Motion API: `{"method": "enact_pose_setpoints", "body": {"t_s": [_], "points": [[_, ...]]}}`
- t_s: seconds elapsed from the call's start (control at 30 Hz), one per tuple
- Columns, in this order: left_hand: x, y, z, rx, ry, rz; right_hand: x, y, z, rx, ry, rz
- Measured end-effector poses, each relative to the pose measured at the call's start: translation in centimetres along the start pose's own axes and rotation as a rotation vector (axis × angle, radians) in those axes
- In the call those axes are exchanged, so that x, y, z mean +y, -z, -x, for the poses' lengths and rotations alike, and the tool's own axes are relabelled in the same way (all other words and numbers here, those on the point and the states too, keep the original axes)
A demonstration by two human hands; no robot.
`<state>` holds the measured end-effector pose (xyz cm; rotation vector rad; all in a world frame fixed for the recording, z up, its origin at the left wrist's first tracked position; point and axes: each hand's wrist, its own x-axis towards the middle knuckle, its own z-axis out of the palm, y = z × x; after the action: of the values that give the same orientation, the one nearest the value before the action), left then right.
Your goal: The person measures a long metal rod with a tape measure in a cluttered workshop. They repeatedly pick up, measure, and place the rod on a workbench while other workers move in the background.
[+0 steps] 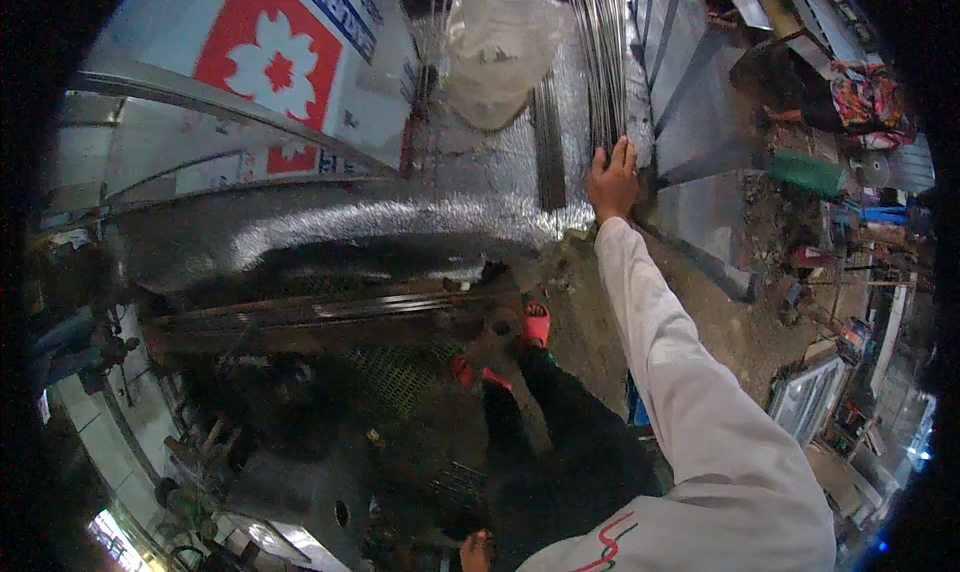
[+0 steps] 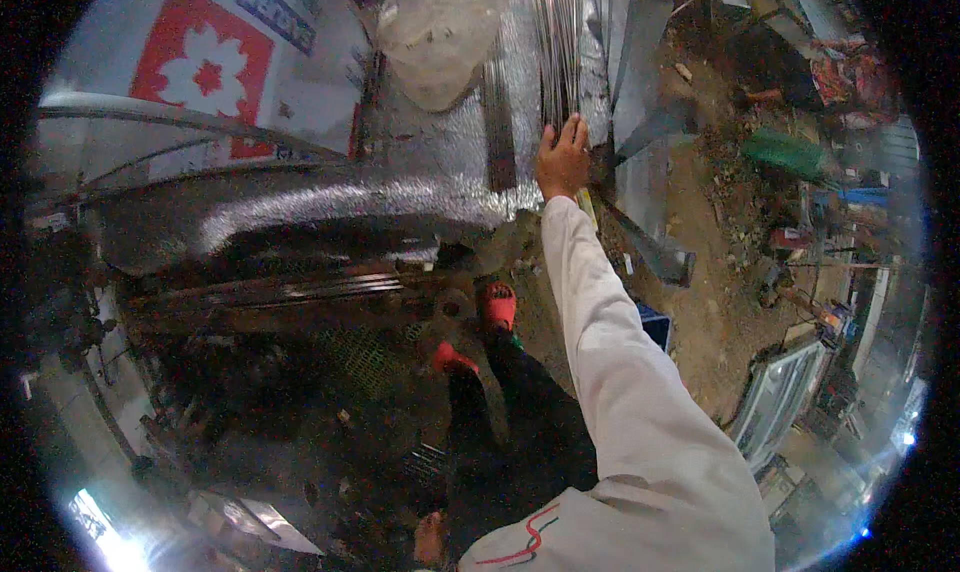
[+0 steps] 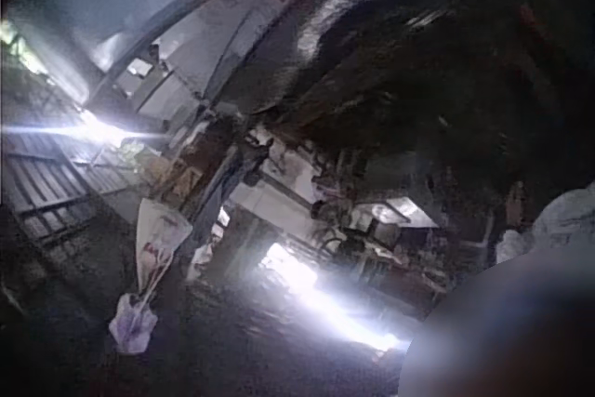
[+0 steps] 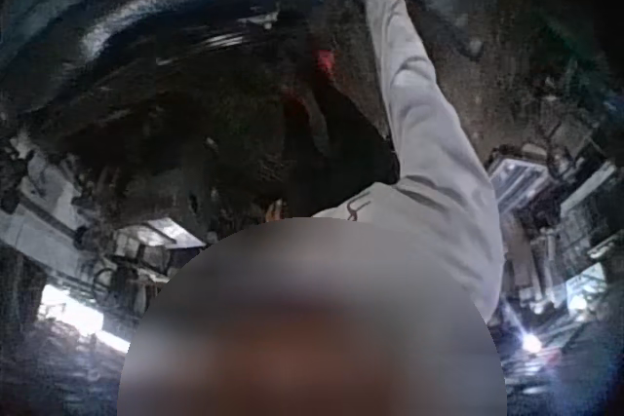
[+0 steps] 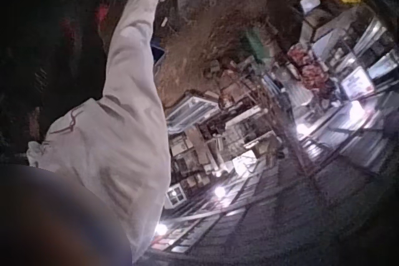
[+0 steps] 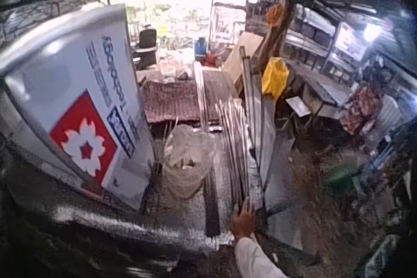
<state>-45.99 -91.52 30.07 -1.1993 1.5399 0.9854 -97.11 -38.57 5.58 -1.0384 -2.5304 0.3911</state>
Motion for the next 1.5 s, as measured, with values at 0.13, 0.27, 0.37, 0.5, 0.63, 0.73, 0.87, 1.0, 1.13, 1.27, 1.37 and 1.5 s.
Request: {"method": "enact_pose_setpoints", "body": {"t_s": [0.13,0.27,0.37,0.5,0.63,0.73,0.87,1.0,1.13,1.27,1.37,1.5], "points": [[2.7,-0.9,-0.6,0.079,0.070,0.060,1.2,0.1,-0.1,0.042,0.136,0.031],[4.3,-1.8,-0.9,0.027,-0.098,0.282,0.1,1.9,0.6,0.130,0.242,0.047],[4.6,-2.3,-1.1,0.052,-0.048,0.269,-2.1,3.7,4.0,-0.119,0.310,-0.174],[4.3,-2.9,-1.4,0.096,-0.035,0.191,-5.5,5.1,13.5,-0.972,0.261,-0.535],[3.4,-3.1,-2.3,0.100,-0.026,0.233,-9.1,3.0,20.5,-0.973,0.547,-0.402],[2.4,-2.8,-2.8,0.090,-0.030,0.250,-10.9,1.1,22.4,-0.911,0.622,-0.295],[1.8,-2.1,-2.8,0.104,-0.027,0.162,-11.3,0.8,22.4,-1.154,0.594,-0.138],[2.0,-0.9,-3.5,0.124,-0.102,0.083,-10.2,2.0,19.1,-1.039,0.492,-0.183],[1.2,0.9,-4.5,0.087,0.004,0.247,-9.2,1.5,12.3,-0.306,0.189,-0.292],[-0.3,2.6,-5.3,0.099,0.020,0.204,-6.0,0.3,7.4,-0.349,-0.305,0.127],[-0.8,3.4,-5.9,0.165,-0.023,0.053,-3.7,-0.2,8.0,-0.586,-0.385,0.040],[-0.4,4.9,-7.2,0.223,-0.179,0.032,-2.3,0.7,10.8,-0.568,-0.705,-0.636]]}}
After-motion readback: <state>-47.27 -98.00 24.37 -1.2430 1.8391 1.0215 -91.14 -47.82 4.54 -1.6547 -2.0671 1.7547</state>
